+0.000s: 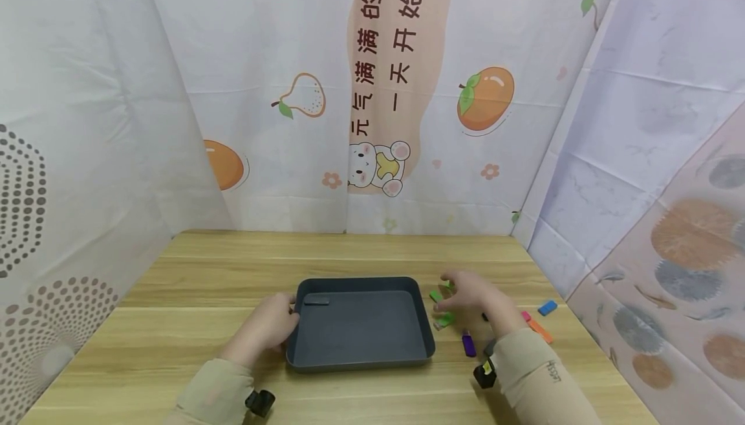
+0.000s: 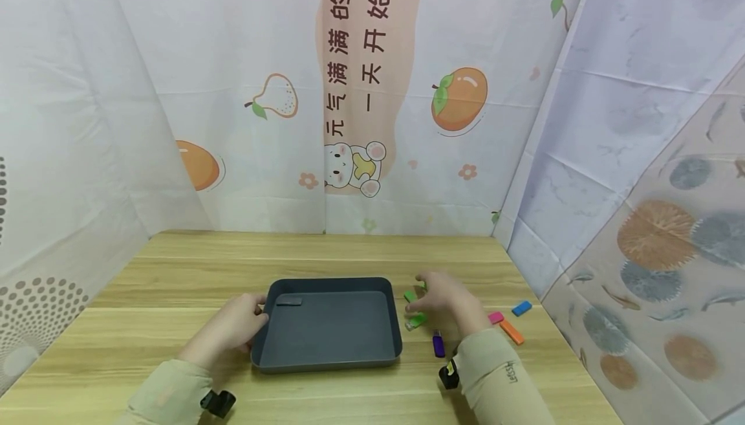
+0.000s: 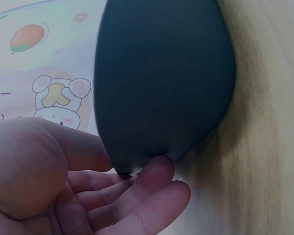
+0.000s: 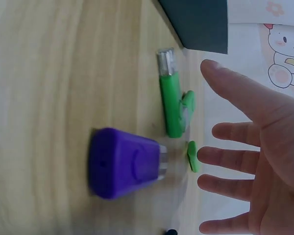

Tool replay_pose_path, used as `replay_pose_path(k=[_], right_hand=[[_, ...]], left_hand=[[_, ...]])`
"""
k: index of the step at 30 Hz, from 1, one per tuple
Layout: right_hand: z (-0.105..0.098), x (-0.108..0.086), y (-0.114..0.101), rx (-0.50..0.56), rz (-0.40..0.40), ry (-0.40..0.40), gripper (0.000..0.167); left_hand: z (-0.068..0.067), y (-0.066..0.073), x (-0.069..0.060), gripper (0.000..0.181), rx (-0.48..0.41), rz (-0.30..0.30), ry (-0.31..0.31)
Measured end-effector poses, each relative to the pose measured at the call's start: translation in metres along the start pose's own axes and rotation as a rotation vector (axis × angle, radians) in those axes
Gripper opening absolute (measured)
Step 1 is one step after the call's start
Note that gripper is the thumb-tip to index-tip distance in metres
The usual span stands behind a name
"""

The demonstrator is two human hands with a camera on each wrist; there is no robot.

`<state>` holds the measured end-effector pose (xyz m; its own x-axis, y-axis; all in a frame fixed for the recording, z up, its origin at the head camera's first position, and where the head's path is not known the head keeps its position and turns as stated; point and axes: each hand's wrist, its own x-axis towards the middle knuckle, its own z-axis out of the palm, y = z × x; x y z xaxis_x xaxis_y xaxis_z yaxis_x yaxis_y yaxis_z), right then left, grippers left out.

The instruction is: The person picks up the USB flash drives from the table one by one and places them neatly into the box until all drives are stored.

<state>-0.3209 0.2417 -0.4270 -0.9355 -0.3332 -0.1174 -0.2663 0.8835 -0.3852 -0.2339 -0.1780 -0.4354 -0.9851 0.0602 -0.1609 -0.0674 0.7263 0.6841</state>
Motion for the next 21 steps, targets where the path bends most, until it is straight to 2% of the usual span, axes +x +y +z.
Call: replay_pose_path(k=[7, 15, 21], right_hand=[[0.006, 0.0, 0.0, -0.017, 0.025, 0.001, 0.077], [0.009, 0.001, 0.002, -0.046, 0.041, -0.01, 0.044], [0.012, 0.003, 0.003, -0.1, 0.028, 0.0, 0.037]], left_hand=[[0.001, 0.001, -0.001, 0.046, -0.002, 0.011, 0.006], [0.001, 0.0, 0.0, 0.046, -0.01, 0.01, -0.001], [0.0, 0.001, 0.0, 0.047, -0.004, 0.002, -0.008]])
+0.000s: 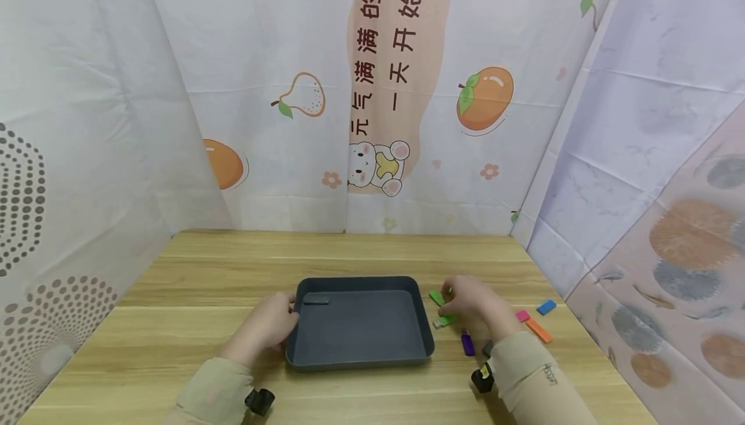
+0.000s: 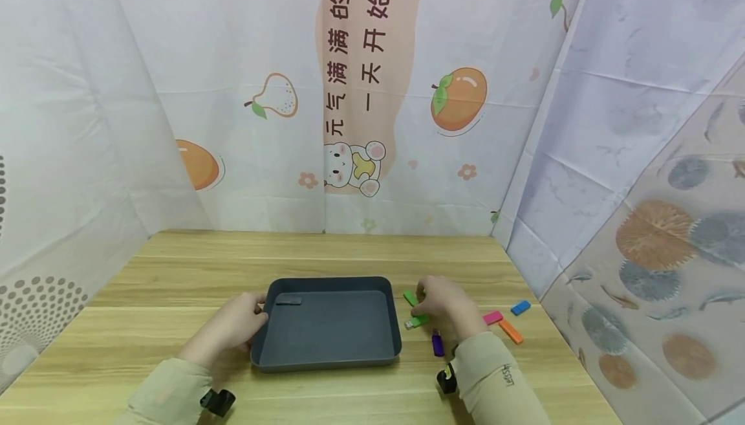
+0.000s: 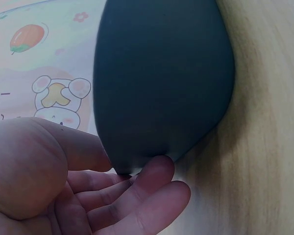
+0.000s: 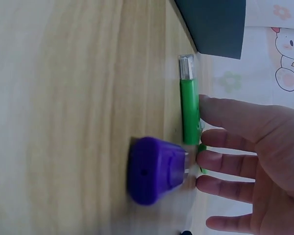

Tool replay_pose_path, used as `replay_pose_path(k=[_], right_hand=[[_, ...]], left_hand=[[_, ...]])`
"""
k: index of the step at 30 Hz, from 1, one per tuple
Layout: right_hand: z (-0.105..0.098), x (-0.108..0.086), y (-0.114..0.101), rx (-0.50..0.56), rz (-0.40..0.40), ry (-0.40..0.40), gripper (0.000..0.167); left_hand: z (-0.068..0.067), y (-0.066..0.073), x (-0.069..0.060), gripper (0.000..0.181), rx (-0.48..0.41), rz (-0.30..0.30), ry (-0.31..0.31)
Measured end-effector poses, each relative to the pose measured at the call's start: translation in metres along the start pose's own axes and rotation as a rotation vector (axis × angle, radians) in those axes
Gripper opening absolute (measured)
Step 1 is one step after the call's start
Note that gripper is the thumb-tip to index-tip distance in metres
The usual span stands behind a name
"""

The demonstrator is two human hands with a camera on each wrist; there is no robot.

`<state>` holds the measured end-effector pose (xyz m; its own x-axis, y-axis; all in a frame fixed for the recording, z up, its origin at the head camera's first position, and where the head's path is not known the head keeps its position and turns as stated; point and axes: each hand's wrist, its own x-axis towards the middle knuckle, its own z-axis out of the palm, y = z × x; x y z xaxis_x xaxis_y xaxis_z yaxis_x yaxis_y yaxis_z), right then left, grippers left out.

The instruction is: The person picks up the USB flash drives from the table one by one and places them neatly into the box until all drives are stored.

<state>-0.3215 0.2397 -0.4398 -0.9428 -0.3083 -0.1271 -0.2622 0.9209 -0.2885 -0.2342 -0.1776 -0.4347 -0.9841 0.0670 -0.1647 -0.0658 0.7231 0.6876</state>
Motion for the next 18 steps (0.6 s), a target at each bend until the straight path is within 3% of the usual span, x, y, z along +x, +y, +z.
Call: replay_pose_path(k=[18], right_hand=[[-0.0009, -0.0017, -0.0071, -0.002, -0.001, -0.007, 0.028]], left_hand=[[-0.0017, 0.0028, -0.0029, 0.047, 0.012, 0.007, 0.0]])
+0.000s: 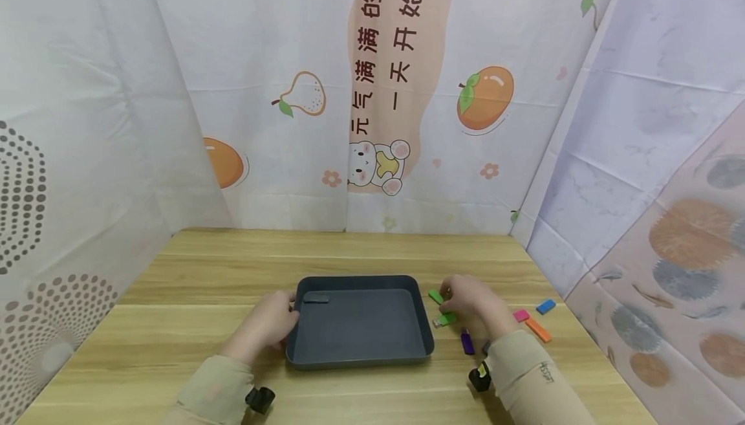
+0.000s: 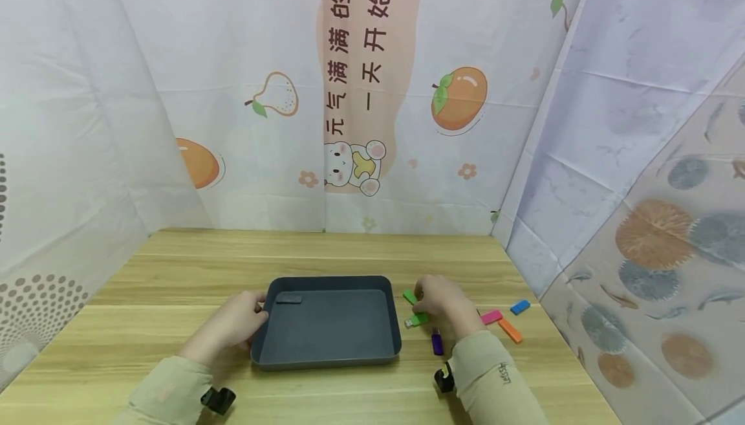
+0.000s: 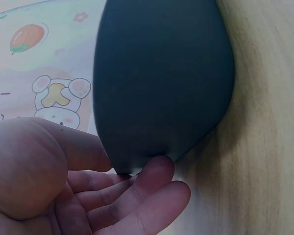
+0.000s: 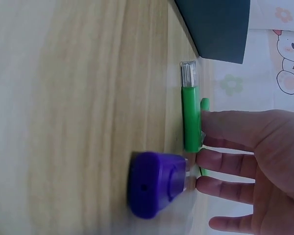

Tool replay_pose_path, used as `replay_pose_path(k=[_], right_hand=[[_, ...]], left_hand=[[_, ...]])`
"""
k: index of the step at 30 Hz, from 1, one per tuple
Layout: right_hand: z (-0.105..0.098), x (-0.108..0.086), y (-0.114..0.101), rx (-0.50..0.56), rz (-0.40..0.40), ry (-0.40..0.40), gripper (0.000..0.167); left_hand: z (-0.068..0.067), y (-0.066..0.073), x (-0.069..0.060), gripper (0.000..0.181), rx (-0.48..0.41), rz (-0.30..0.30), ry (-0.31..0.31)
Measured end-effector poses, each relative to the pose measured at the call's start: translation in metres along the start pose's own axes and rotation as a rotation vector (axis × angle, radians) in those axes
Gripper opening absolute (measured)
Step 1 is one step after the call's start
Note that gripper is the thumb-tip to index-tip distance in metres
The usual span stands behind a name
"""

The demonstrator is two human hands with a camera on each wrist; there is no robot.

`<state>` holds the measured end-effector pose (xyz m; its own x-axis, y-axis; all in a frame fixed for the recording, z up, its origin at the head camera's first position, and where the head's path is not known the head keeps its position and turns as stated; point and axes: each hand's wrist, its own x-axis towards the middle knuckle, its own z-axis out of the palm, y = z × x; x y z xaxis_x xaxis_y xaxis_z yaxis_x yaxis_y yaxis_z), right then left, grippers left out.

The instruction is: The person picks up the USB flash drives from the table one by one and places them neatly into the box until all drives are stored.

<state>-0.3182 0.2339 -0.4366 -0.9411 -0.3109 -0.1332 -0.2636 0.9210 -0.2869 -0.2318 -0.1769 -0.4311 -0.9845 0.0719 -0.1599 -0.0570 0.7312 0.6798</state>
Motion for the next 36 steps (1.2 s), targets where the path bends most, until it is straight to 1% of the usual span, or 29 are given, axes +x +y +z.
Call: replay_pose_path(k=[6, 14, 23, 32, 36], right_hand=[[0.0, -0.0001, -0.0004, -0.006, -0.002, 0.012, 0.027], [-0.0002, 0.001, -0.0006, -0.002, 0.004, 0.007, 0.023], [-0.0014, -0.001, -0.0022, -0.002, 0.005, 0.016, 0.02], [0.0018, 0.002, 0.0014, 0.015, 0.006, 0.011, 0.014], [0.0019, 0.0025, 0.0024, 0.018, 0.004, 0.014, 0.012]], left_hand=[[0.0007, -0.003, 0.0014, 0.049, -0.01, 0.009, 0.002], [0.0021, -0.0059, 0.0025, 0.051, -0.031, 0.025, 0.004], [0.0012, -0.0058, 0.0018, 0.05, -0.03, 0.02, 0.007], [0.0005, -0.0079, 0.0011, 0.05, -0.066, 0.012, -0.006], [0.0003, -0.0089, 0.0018, 0.051, -0.066, 0.008, -0.011]])
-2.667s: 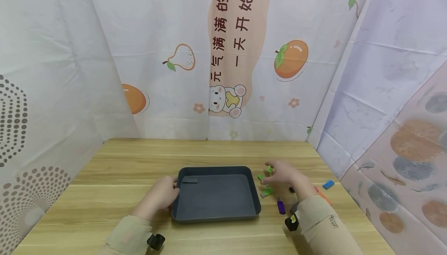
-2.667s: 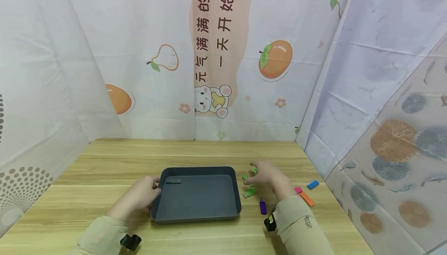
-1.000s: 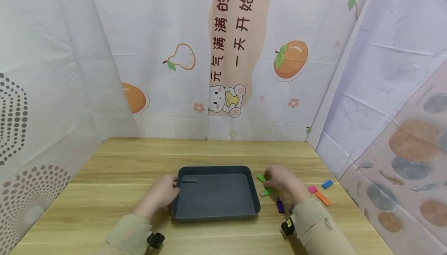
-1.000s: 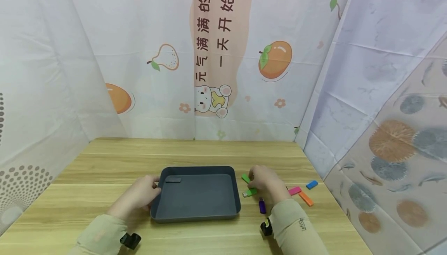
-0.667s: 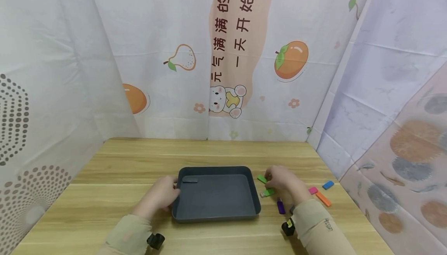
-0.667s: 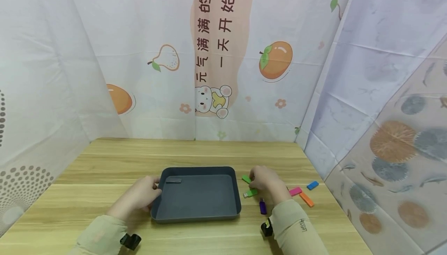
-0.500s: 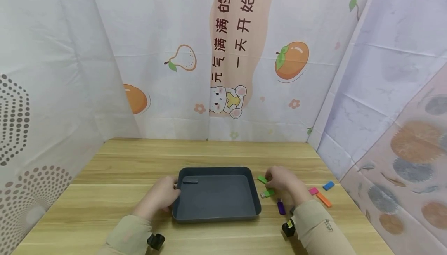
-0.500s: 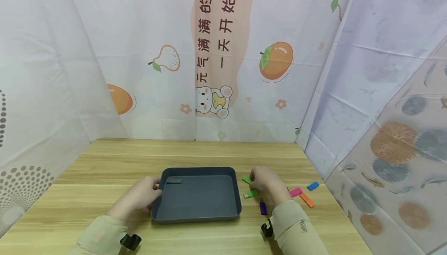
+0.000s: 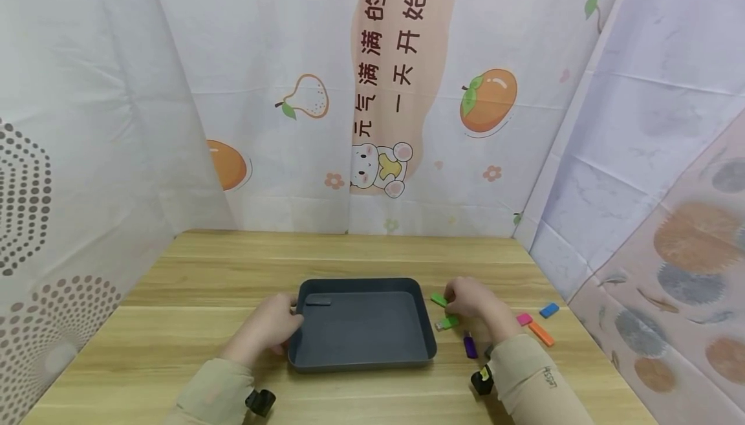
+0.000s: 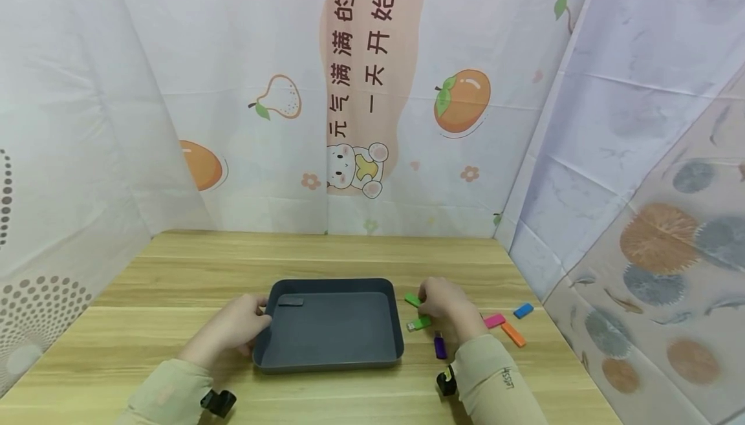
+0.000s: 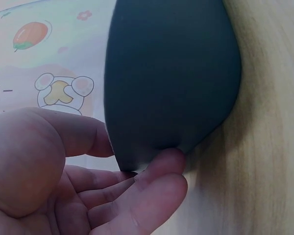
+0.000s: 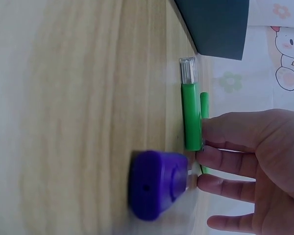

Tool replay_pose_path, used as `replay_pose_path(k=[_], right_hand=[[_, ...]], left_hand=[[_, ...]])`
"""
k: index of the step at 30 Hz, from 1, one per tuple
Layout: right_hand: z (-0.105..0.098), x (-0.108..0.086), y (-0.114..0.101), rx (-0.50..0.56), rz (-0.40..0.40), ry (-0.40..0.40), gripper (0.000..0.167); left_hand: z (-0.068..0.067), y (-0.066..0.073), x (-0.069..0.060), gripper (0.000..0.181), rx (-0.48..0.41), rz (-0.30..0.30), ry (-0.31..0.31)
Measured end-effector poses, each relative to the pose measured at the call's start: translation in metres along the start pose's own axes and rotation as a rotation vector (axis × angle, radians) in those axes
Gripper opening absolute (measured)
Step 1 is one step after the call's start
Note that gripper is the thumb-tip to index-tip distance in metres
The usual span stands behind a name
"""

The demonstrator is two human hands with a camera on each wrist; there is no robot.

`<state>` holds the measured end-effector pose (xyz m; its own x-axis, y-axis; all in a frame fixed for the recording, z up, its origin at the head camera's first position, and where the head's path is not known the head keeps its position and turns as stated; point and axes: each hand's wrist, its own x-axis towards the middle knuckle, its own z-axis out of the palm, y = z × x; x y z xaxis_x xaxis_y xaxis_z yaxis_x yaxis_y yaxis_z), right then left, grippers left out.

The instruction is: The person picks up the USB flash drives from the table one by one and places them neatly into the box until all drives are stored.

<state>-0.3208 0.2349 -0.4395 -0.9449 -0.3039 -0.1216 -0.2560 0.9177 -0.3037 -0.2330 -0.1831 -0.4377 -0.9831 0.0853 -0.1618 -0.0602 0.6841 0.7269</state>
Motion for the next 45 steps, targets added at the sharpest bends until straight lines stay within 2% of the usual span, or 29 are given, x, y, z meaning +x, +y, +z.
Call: replay_pose_path(k=[20, 26, 31, 34, 38, 41, 45], right_hand=[[0.0, 0.002, 0.005, 0.001, -0.004, 0.003, 0.013], [-0.003, 0.001, 0.007, 0.014, -0.028, 0.001, 0.012], [-0.011, 0.0, 0.004, 0.054, -0.024, -0.004, 0.018], [-0.017, 0.0, 0.002, 0.059, -0.016, 0.0, 0.015], [-0.025, 0.004, 0.0, 0.026, -0.059, 0.013, 0.01], [-0.032, 0.008, -0.001, 0.015, -0.098, 0.017, 0.014], [-0.043, 0.012, -0.003, 0.015, -0.099, 0.011, 0.019]], left_hand=[[0.0, 0.001, -0.002, 0.051, -0.008, -0.003, 0.007], [0.001, 0.001, -0.002, 0.049, 0.004, 0.0, 0.001], [0.0, 0.002, -0.003, 0.048, 0.002, -0.004, 0.0], [0.0, 0.002, -0.003, 0.047, 0.003, -0.002, 0.001], [0.0, 0.001, -0.003, 0.048, 0.009, -0.006, 0.001], [0.001, 0.001, -0.002, 0.049, 0.011, -0.008, 0.001], [0.0, 0.001, -0.002, 0.05, 0.015, 0.002, 0.001]])
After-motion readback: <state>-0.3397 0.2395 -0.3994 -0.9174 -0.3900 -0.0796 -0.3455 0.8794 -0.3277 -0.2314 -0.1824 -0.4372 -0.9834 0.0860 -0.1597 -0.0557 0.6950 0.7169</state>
